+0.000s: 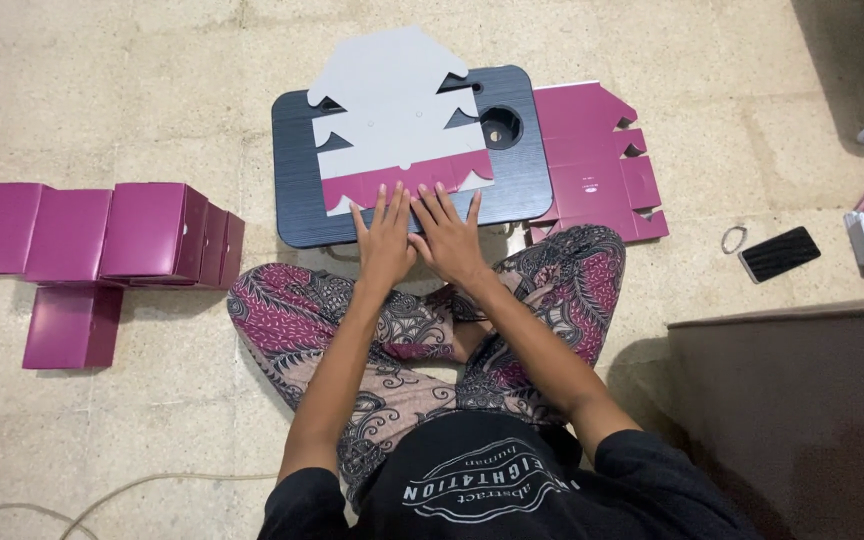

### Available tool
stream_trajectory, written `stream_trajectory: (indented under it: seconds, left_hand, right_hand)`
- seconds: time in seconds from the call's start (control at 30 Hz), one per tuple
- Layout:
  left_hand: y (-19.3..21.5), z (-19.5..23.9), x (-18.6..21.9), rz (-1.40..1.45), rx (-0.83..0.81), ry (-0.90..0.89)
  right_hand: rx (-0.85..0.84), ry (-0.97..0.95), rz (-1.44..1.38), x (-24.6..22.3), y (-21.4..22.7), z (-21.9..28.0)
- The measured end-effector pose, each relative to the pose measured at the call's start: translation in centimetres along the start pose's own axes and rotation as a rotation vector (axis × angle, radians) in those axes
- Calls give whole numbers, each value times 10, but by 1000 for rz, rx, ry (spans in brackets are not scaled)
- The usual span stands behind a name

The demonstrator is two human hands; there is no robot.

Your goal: The person assembles small purple cardboard boxes by folding flat pieces along pre-scored lines and tucking flaps into slots. They place each completed box into a stack on the floor and repeat the process with additional flat pieces.

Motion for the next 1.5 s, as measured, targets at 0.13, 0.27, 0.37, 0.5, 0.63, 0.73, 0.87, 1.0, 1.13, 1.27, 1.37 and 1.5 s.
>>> stream_trajectory:
  seconds: [0.13, 0.27, 0.37, 0.5, 0.63, 0.73, 0.87, 1.0, 1.13, 1.27, 1.37, 1.5]
  left_hand:
    - [8, -2, -1, 47, -47, 24]
    - [26, 2, -5, 40, -129, 72]
    - [30, 4, -13, 29, -123, 99]
    - [28, 5, -16, 55, -129, 117]
    - [72, -13, -19, 91, -21, 126]
    - [75, -23, -43, 106, 83, 265]
    - [45, -16, -77, 107, 149, 308]
    - [38, 24, -56, 43, 181, 211]
    - [37, 74, 4, 150, 197, 58]
    - [13, 95, 40, 384, 107, -3]
    - [29, 92, 59, 443, 39, -89]
    - [46, 80, 65, 431, -111, -137]
  right_hand:
    - [-36, -37, -59, 3, 3, -2]
    - [-120, -109, -136, 11, 16, -2]
    - [-148, -152, -107, 20, 19, -1]
    - [-135, -157, -100, 26, 9, 3]
    - [-22, -143, -253, 21, 23, 14]
    - [429, -186, -350, 16, 19, 46]
    - [534, -286, -594, 4, -20, 88]
    - [513, -508, -1100, -18, -1, 101]
    - [437, -600, -1213, -14, 43, 75]
    - [395, -735, -942, 16, 50, 57]
    - [357, -739, -740, 46, 41, 45]
    - [268, -688, -685, 75, 41, 21]
Point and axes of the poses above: each hand's wrist, its own z-axis away from the middle knuckle, its own y-axis out of the back of the hand, x = y × z, the point moved 3 cm from there along -z, towards the middle knuckle, and after that the axes turned 8 degrees about y, right-handed, at the moved point
